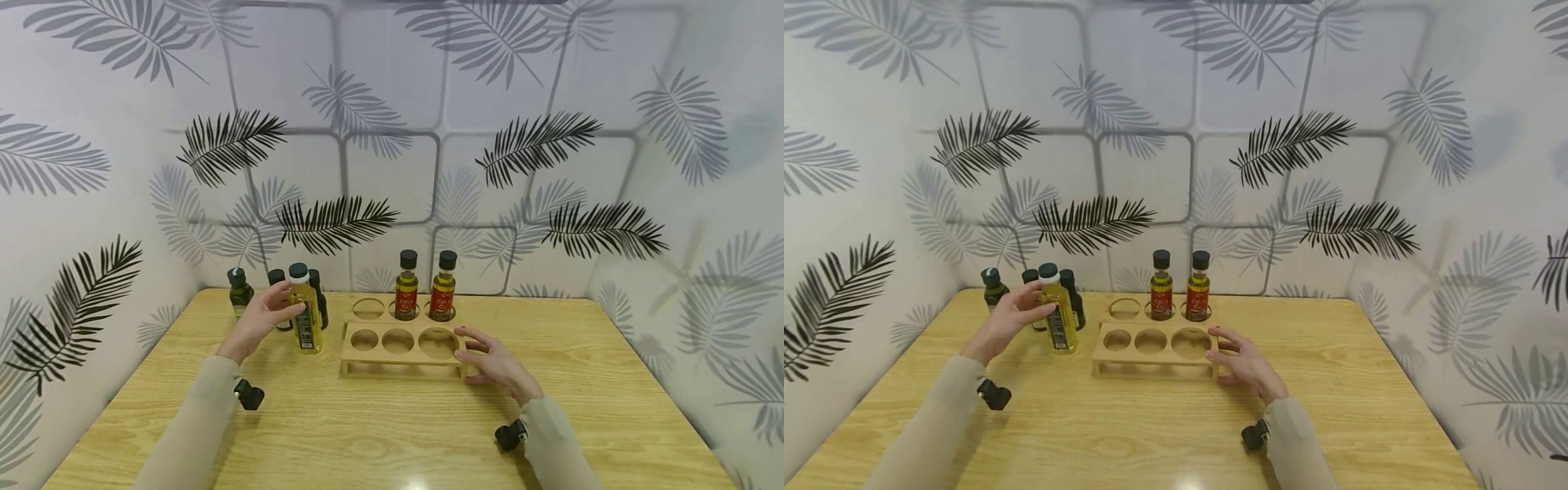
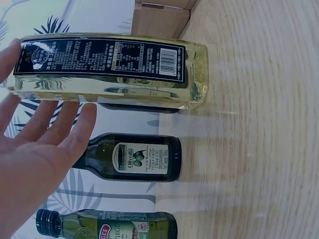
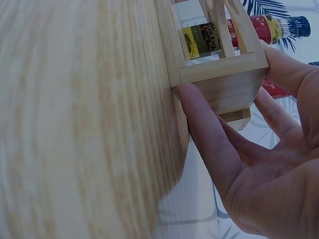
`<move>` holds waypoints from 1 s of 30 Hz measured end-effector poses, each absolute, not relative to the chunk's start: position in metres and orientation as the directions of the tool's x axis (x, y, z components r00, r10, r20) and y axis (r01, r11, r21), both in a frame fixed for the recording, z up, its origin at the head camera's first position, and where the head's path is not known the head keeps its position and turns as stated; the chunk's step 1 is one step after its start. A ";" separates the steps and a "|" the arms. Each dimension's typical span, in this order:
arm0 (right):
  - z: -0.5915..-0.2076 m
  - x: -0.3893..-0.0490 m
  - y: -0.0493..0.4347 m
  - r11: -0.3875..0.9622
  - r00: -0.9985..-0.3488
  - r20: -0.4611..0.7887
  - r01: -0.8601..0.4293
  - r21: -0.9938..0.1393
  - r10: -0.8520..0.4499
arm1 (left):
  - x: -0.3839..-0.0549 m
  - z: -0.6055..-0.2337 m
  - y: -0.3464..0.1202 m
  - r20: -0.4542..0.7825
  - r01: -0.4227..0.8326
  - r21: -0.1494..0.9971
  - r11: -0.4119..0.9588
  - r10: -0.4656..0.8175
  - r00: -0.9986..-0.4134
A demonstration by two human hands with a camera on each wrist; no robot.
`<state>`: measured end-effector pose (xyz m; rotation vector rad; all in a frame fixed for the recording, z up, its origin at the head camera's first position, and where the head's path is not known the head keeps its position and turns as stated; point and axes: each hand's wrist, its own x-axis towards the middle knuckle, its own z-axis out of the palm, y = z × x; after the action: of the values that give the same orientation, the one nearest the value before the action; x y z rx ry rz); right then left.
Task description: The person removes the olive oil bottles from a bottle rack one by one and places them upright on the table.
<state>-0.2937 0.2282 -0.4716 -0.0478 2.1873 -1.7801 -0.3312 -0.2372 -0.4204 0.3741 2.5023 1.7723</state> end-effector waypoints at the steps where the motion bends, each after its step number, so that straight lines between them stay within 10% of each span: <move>1: -0.471 -0.293 0.228 0.221 -0.948 -0.225 0.175 -0.959 -0.225 | -0.331 -0.420 -0.237 0.104 0.170 0.935 0.310 0.219 -0.970; 30: -0.471 -0.296 0.229 0.212 -0.948 -0.231 0.185 -0.960 -0.219 | -0.312 -0.405 -0.208 0.360 0.328 0.912 0.248 -0.100 -0.927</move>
<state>-0.2958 0.2286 -0.4705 -0.0317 2.1749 -1.7929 -0.3121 -0.2078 -0.4049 0.2619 2.7337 2.1617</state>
